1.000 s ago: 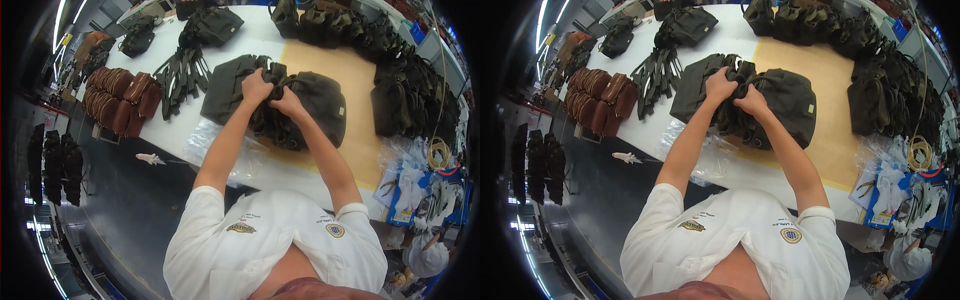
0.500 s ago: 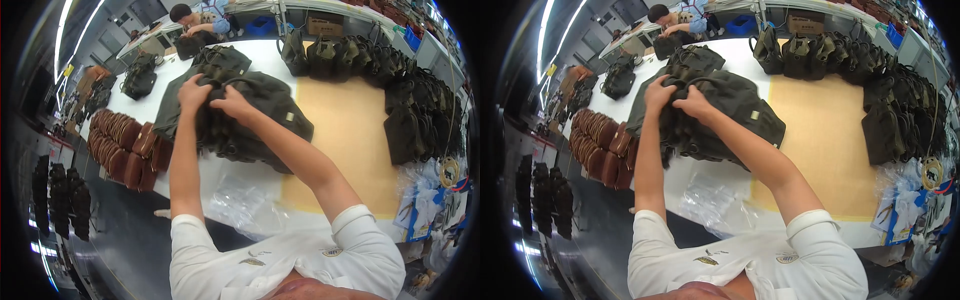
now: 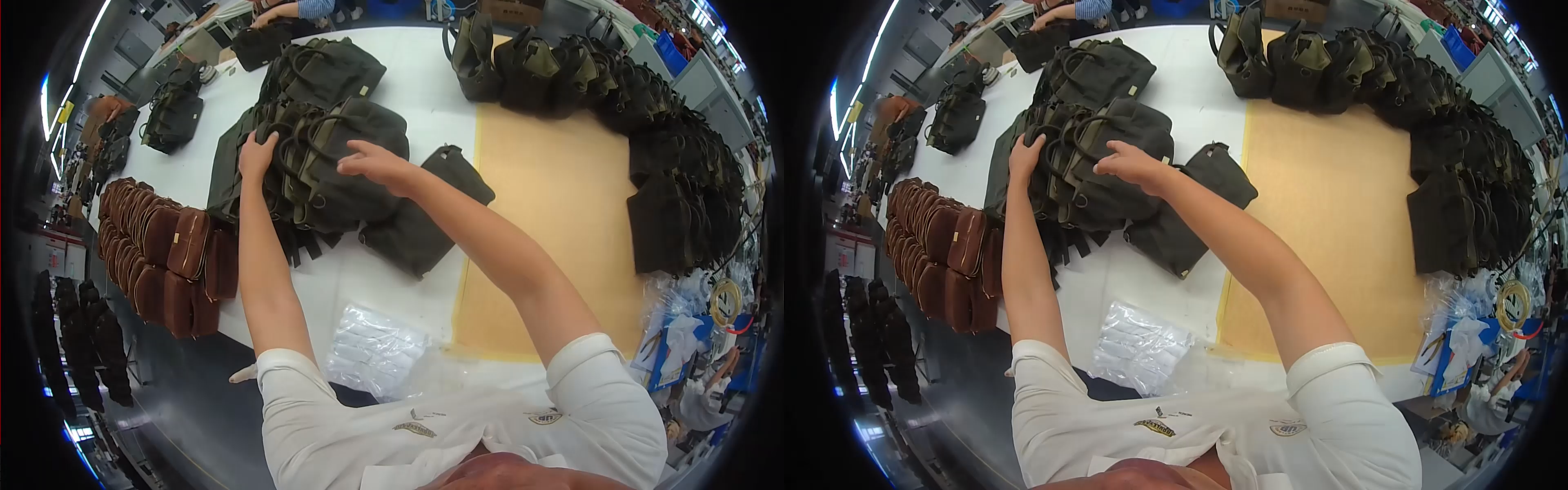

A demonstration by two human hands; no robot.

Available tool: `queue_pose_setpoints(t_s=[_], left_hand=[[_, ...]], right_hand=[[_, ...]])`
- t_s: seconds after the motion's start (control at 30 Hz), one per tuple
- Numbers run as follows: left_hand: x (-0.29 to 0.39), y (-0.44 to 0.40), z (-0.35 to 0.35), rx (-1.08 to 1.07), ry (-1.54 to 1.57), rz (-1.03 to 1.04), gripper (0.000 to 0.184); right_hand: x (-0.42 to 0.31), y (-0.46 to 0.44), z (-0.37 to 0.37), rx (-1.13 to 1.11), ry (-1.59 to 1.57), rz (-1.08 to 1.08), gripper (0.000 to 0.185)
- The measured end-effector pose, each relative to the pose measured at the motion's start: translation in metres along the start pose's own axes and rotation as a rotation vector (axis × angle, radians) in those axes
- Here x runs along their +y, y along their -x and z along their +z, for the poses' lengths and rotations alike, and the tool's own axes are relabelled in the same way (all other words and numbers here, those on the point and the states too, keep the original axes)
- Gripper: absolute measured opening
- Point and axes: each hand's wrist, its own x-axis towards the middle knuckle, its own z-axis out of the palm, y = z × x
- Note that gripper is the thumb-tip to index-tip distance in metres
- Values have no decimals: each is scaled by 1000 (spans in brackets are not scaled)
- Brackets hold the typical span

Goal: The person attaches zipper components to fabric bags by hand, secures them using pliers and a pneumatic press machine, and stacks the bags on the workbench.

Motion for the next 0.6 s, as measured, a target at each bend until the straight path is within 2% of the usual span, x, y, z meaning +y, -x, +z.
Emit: queue_pose_setpoints(t_s=[0.03, 0.1, 0.13, 0.2, 0.23, 0.3, 0.37, 0.4, 0.43, 0.5, 0.57, 0.6], left_hand=[[-2, 7, 2, 144, -82, 90, 69], [8, 34, 2, 440, -247, 279, 61], [14, 56, -2, 625, -170, 486, 42], [44, 128, -17, 489, 218, 277, 27], [39, 157, -5, 576, 303, 247, 19], [29, 224, 22, 467, 509, 42, 11], [2, 280, 72, 347, 587, -111, 19], [-15, 306, 98, 239, 503, -140, 25], [-14, 331, 109, 83, 483, -214, 32], [7, 356, 115, -242, 932, -555, 39], [12, 362, 128, -427, 1156, -579, 47], [16, 361, 128, -451, 1189, -618, 47]], right_hand=[[9, 5, -1, -4, 40, -24, 87], [24, 12, -8, 144, 154, -57, 80], [32, 15, -12, 198, 283, -88, 81], [39, 16, -7, 296, 533, -190, 82], [44, 18, 3, 336, 653, -251, 83], [53, 20, 27, 387, 878, -299, 85], [68, 24, 53, 409, 1088, -265, 86], [86, 21, 58, 450, 1227, -298, 85], [103, 11, 55, 459, 1215, -328, 73], [124, 2, 51, 466, 1187, -380, 50], [123, -4, 41, 474, 1095, -326, 31], [115, -1, 39, 470, 1051, -294, 22]])
